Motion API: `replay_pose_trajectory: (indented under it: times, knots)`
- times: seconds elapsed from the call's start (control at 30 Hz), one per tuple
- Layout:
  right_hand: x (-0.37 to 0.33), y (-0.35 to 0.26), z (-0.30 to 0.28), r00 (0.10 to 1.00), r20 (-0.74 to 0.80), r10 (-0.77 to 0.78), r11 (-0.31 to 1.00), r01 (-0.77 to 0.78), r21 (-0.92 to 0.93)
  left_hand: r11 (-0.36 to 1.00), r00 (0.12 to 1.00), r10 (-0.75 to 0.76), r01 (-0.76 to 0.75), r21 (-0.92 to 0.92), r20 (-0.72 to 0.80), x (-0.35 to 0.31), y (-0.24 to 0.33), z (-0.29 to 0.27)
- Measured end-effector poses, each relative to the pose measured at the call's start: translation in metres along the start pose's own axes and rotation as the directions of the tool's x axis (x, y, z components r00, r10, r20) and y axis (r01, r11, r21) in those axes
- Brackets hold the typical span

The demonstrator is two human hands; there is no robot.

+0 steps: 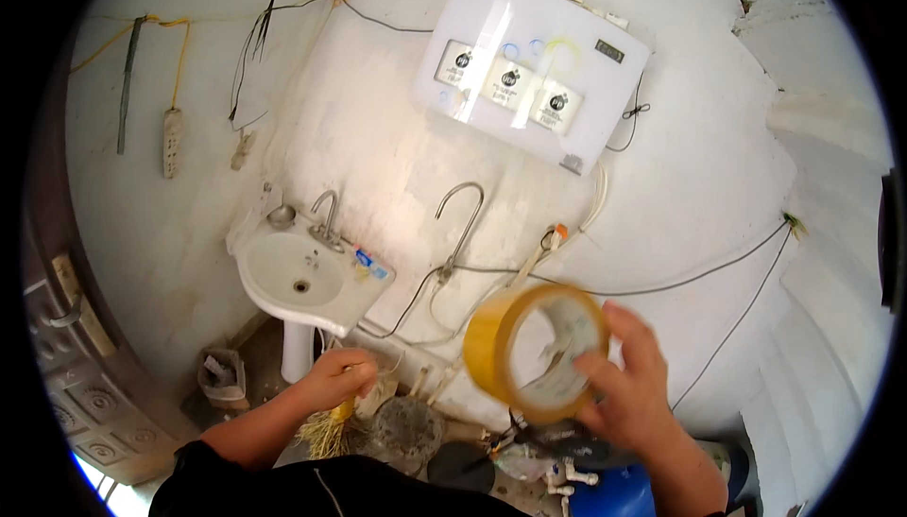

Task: The person sits on a concrete patio and wraps the handle of a straw broom with yellow tape. They then move indoors, retrieve a string, and tie it around the taped handle to secure it.

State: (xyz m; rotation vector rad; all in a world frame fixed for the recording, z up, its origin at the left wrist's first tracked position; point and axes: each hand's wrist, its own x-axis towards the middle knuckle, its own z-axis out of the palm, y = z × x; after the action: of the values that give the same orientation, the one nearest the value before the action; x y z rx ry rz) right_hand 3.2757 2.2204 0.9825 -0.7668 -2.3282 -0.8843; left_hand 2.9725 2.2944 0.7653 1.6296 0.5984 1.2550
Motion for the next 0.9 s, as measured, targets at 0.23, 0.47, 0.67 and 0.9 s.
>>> replay_pose_trajectory:
  times: [0.23, 0.47, 0.67, 0.9]
  knots:
    - [0.106, 0.139, 0.05, 0.897, -0.349, 0.273, 0.959, -0.226, 0.17, 0.971, 0.967, 0.069, -0.008, 0.241, -0.244, 0.059, -0.025, -0.056]
    - [0.272, 0.245, 0.058, 0.684, -0.57, 0.455, 0.882, -0.435, 0.182, 0.995, 0.96, -0.017, 0.044, 0.09, -0.281, 0.134, -0.051, -0.139]
    - [0.392, 0.331, 0.059, 0.576, -0.724, 0.379, 0.756, -0.644, -0.116, 0.989, 0.947, -0.141, 0.123, -0.078, -0.287, 0.182, -0.062, -0.197]
    - [0.467, 0.375, 0.078, 0.519, -0.74, 0.427, 0.558, -0.796, -0.236, 0.965, 0.909, -0.262, 0.248, -0.085, -0.324, 0.196, -0.065, -0.237]
